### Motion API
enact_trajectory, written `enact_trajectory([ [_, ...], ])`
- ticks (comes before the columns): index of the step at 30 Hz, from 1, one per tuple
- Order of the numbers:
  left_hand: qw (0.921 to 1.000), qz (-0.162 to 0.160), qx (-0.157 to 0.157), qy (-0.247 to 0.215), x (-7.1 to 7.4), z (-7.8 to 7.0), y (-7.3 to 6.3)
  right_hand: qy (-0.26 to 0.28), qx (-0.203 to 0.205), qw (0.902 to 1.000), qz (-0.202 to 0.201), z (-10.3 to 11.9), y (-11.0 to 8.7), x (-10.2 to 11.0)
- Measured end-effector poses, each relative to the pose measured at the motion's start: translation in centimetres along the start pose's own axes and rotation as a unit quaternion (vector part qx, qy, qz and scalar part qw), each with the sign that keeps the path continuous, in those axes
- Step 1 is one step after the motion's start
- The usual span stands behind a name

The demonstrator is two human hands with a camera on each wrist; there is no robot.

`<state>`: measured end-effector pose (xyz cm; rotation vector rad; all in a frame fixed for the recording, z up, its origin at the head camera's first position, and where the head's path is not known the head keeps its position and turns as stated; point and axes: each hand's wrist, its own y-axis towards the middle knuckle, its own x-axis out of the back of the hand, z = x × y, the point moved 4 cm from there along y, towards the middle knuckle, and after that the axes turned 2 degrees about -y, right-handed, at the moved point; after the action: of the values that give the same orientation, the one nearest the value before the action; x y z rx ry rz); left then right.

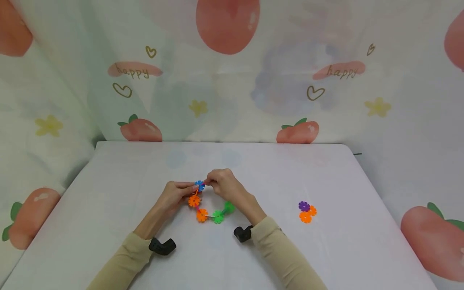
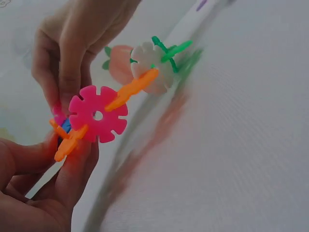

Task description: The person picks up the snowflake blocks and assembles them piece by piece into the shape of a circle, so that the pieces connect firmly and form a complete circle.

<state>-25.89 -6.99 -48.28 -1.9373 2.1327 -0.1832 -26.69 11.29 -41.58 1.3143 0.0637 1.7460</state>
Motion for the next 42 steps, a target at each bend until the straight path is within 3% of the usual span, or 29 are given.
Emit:
enact_trajectory([
  [5,0.9998,0.018,-0.002,0.009,0.2,-0.1,-0.1,0.032,-0.053,0.9980,0.018,-0.8,-0.5,-0.4],
  [11,0.9959,0.084,-0.024,0.021,0.4,-0.5,0.0,0.033,-0.121,0.9911,0.046,-2.2,-1.2,0.4],
  [14,0.9946,0.101,-0.005,0.022,0.2,-0.3,0.0,0.016,-0.149,0.9875,0.049,-2.7,-2.3,1.4],
  [18,0.9935,0.106,0.018,0.038,0.2,-0.1,-0.1,-0.002,-0.163,0.9852,0.052,-3.2,-4.2,3.1],
  [29,0.9932,0.106,0.024,0.044,0.1,0.0,-0.5,-0.032,-0.218,0.9739,0.054,-4.8,-10.4,8.4],
  [36,0.9909,0.126,0.013,0.047,0.2,-0.1,-0.7,-0.063,-0.239,0.9682,0.040,-5.3,-14.1,11.7],
  [42,0.9904,0.127,0.009,0.054,0.2,-0.1,-0.6,-0.098,-0.276,0.9551,0.044,-5.7,-16.9,14.2],
])
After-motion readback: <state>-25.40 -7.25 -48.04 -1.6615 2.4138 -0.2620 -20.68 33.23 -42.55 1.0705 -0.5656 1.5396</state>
